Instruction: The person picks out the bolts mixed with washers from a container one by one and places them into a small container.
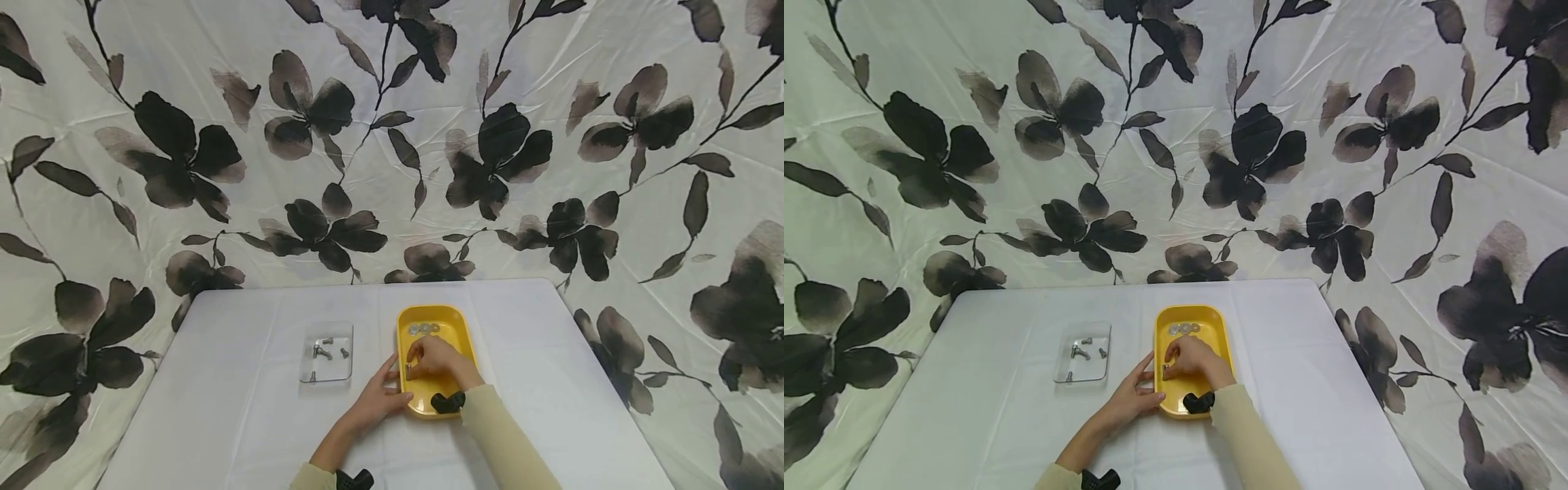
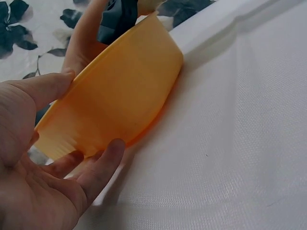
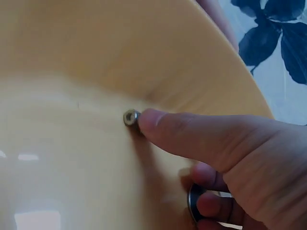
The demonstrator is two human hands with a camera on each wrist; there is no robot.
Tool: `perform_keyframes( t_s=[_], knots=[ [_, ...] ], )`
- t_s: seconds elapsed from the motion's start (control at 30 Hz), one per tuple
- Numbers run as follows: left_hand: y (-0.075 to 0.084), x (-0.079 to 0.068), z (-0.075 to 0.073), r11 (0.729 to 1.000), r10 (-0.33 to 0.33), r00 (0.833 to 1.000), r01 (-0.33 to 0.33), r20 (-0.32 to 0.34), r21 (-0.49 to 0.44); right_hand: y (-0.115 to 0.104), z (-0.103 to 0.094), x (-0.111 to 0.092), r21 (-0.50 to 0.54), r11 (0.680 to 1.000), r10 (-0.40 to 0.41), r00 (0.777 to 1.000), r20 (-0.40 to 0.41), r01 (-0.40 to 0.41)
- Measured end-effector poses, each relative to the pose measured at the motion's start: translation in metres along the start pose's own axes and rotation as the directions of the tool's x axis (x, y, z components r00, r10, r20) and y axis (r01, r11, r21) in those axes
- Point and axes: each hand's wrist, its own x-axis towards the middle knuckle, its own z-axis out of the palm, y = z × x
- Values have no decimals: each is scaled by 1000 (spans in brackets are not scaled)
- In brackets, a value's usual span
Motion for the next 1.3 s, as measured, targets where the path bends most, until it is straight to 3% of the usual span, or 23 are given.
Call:
perform_keyframes(
  t_s=[0.37,0.83,1.07,1.3],
  knots=[
    [1,0,1,1000,1,1000,-1,-12,31,6,-7,6,-10,1000,-11,1000,-16,11],
    [-2,0,-1,999,-6,1000,6,-5,34,-1,-6,4,40,999,-35,998,61,32],
    [-3,-2,-1,1000,-5,1000,5,-9,27,-7,-3,3,-28,998,-46,997,63,48],
    [-4,0,0,999,6,1000,-6,-16,31,-3,-4,7,-142,989,-30,1000,3,30]
  ],
)
